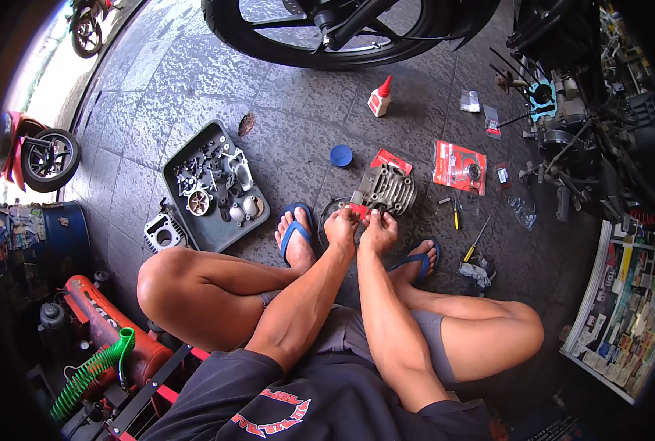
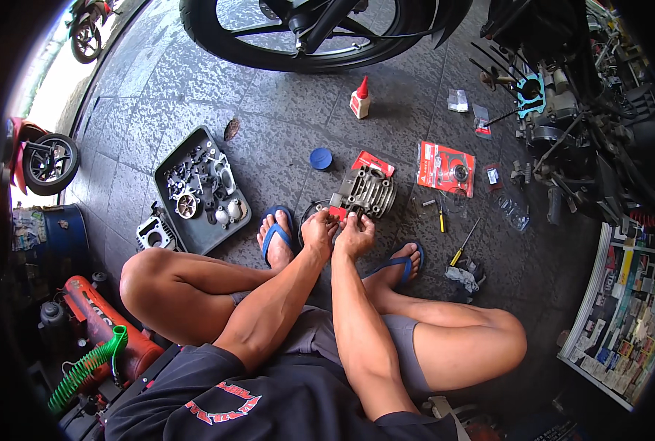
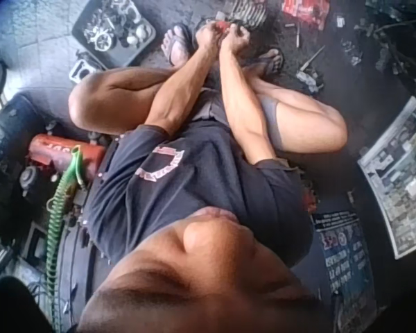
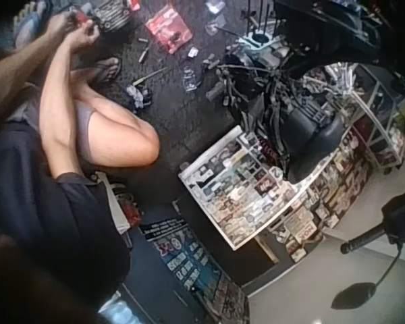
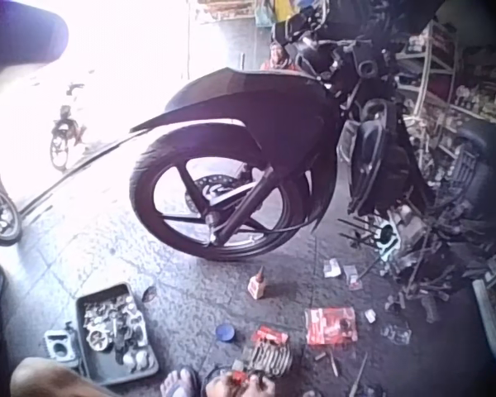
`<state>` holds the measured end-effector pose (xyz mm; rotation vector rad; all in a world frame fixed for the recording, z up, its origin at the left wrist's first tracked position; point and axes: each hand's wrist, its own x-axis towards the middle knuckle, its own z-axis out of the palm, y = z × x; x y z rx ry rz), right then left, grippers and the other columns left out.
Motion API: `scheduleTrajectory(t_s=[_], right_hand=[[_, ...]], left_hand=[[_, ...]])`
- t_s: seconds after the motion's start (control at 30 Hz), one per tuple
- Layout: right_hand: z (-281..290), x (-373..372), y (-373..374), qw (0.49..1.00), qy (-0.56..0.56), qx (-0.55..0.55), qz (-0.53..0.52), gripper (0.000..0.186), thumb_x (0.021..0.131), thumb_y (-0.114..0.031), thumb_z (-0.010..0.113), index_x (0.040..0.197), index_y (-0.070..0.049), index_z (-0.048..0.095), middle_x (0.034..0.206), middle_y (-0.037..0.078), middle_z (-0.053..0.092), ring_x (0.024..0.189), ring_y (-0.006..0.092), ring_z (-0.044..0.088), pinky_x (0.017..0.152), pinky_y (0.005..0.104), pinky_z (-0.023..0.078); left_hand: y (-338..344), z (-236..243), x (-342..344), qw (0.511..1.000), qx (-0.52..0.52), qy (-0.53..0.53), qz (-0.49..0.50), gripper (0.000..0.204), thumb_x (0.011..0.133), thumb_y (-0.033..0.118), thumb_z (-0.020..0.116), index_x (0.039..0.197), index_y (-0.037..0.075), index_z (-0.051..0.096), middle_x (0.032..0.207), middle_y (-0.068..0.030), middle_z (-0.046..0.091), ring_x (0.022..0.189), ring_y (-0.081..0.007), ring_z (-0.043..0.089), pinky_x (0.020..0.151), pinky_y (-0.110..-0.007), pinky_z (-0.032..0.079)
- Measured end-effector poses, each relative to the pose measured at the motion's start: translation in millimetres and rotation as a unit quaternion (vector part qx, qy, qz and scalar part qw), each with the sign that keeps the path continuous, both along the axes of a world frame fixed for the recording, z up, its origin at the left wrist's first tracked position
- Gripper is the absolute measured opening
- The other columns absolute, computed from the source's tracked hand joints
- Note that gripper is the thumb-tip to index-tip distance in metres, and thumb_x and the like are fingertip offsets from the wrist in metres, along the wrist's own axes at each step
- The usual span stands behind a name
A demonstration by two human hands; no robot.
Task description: The person lubricates motorcycle rocker arms using an oil squeeze bottle and installs the rocker arms and shafts into the cylinder head by hand.
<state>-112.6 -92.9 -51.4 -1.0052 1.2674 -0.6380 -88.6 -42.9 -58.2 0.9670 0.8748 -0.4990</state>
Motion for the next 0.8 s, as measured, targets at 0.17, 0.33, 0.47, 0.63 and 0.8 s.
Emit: scheduleTrajectory(t_s=[0.17,0.33,0.47,0.63,0.8], right_hand=[[5,1,3,0.997,-0.041,0.052,-0.04,0.03,0.089,-0.004,0.063,0.114,0.007,0.051,0.1,0.015,0.062,0.077,0.0188,0.065,0.064,0.0275,0.058],[5,-3,4,0.996,-0.064,0.056,-0.029,0.03,0.089,-0.003,0.062,0.116,0.006,0.052,0.102,0.015,0.064,0.083,0.0193,0.066,0.069,0.0277,0.058],[1,0,-2,0.994,-0.078,0.06,-0.043,0.028,0.088,0.0,0.063,0.115,0.004,0.055,0.098,0.012,0.064,0.079,0.0184,0.066,0.068,0.0282,0.059],[2,1,0,0.991,-0.096,0.081,-0.044,0.031,0.088,0.0,0.062,0.118,0.006,0.058,0.1,0.012,0.065,0.083,0.0177,0.066,0.071,0.0265,0.058],[-7,-10,-6,0.991,-0.112,0.064,-0.019,0.033,0.088,0.0,0.061,0.119,0.009,0.057,0.099,0.013,0.066,0.082,0.0164,0.065,0.071,0.0252,0.057]], left_hand=[[1,5,3,0.999,-0.044,-0.006,0.022,0.019,0.089,0.013,0.062,0.101,0.0,0.057,0.087,-0.0126,0.063,0.078,-0.0232,0.065,0.071,-0.033,0.055],[-2,11,3,0.998,-0.056,-0.007,0.023,0.018,0.089,0.013,0.062,0.101,0.0,0.057,0.087,-0.0129,0.063,0.079,-0.0237,0.065,0.071,-0.033,0.055],[-4,12,4,0.998,-0.066,-0.008,0.024,0.017,0.089,0.011,0.061,0.1,0.0,0.057,0.088,-0.0133,0.063,0.079,-0.024,0.065,0.072,-0.034,0.056],[-1,15,4,0.997,-0.076,-0.017,0.021,0.014,0.09,0.01,0.059,0.099,0.0,0.057,0.087,-0.0129,0.063,0.079,-0.0236,0.065,0.072,-0.034,0.057],[-5,33,-3,0.987,0.048,-0.131,-0.074,0.015,0.093,0.015,0.059,0.096,0.0,0.06,0.084,-0.0069,0.066,0.073,-0.0143,0.063,0.067,-0.026,0.051]])
